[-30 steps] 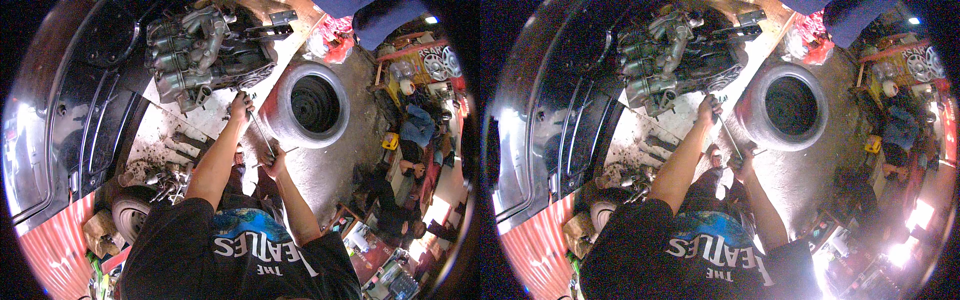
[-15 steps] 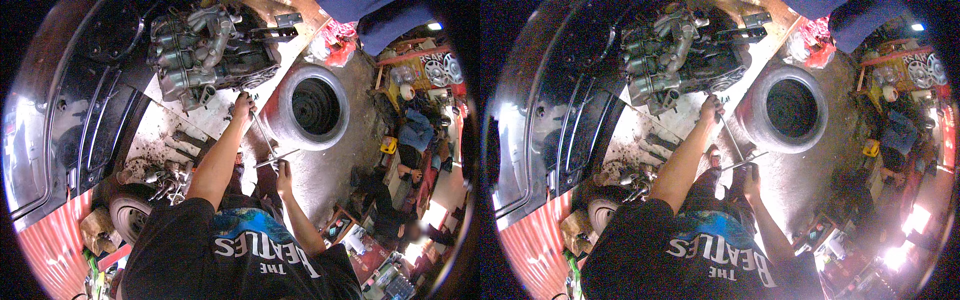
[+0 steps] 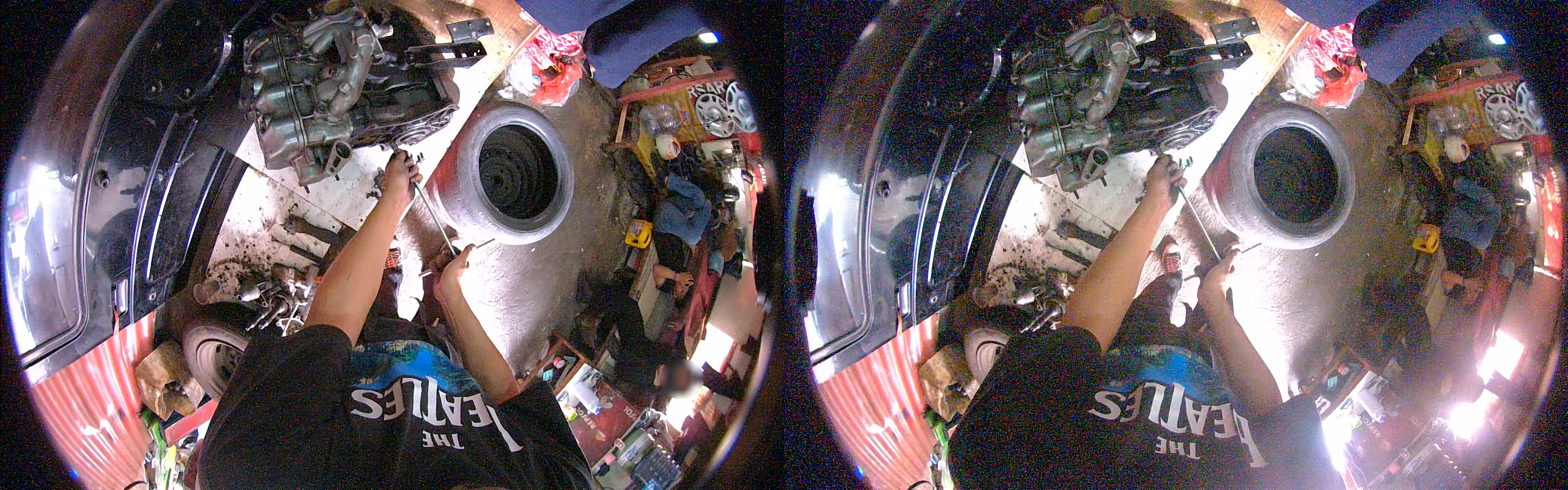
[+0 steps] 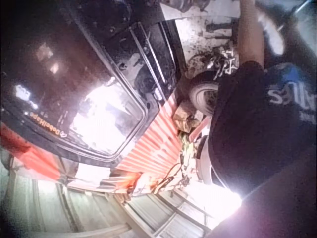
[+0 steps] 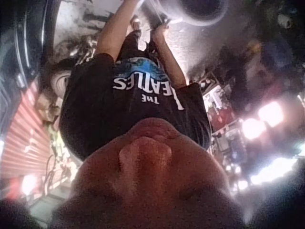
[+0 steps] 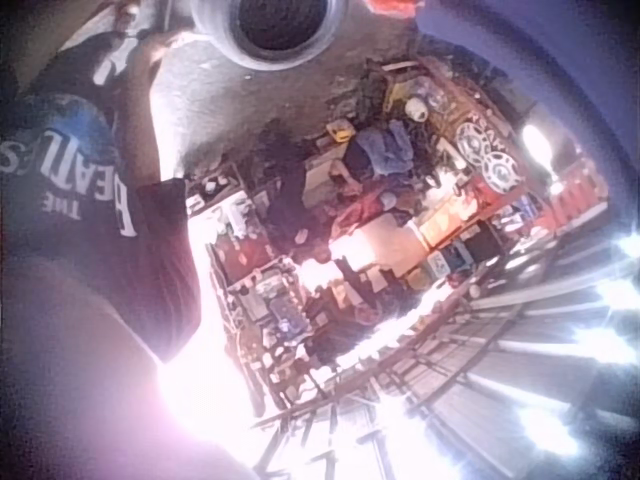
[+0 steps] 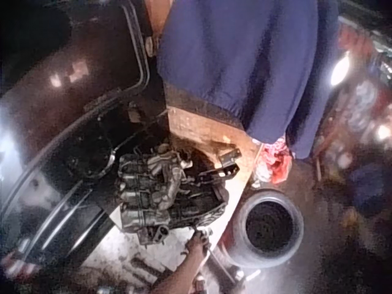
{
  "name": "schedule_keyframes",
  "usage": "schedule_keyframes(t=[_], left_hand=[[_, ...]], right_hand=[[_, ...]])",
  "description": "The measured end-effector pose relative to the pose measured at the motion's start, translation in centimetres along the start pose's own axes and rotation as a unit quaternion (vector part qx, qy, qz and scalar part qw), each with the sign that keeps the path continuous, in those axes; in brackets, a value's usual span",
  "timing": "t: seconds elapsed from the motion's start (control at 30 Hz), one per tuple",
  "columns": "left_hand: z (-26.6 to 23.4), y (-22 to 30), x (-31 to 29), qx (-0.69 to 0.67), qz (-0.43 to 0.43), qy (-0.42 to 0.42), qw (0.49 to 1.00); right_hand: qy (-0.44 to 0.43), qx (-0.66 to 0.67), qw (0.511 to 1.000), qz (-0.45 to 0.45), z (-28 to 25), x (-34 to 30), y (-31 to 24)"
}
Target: The person uses a socket wrench to loosen and remove bolts from a car engine block resting on a workbench. The person repeatedly applies torque to the wrench and removes each bolt by hand, placing them on the workbench.
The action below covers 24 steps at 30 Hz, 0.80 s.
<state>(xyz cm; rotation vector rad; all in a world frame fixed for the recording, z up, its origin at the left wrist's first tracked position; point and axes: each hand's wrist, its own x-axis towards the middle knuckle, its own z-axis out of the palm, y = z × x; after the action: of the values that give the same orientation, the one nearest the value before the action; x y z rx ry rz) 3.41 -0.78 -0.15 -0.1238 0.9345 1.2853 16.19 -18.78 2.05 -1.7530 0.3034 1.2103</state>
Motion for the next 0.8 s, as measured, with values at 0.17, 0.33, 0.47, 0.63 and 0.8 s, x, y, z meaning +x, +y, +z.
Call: schedule_keyframes(t=[0.17,0.33,0.47,0.63,0.8], left_hand=[[-0.2,0.1,0.3,0.084,-0.009,0.07,0.994],[-0.1,-0.5,0.1,0.096,0.004,0.012,0.995],[-0.6,0.0,0.4,0.079,0.016,0.024,0.996],[-1.1,0.4,0.6,0.067,0.006,0.001,0.998],[-0.8,0.4,0.6,0.055,-0.01,-0.019,0.998]], right_hand=[[-0.118,0.05,0.975,0.18,-0.4,-2.2,-1.2],[-0.426,0.185,0.852,0.243,-4.4,3.2,0.4],[-0.197,-0.078,0.975,0.066,-3.7,-3.1,-4.0],[-0.163,-0.501,0.668,-0.526,-7.8,-2.4,-4.3],[-0.212,-0.61,0.456,-0.612,-4.2,-2.2,-4.2]])
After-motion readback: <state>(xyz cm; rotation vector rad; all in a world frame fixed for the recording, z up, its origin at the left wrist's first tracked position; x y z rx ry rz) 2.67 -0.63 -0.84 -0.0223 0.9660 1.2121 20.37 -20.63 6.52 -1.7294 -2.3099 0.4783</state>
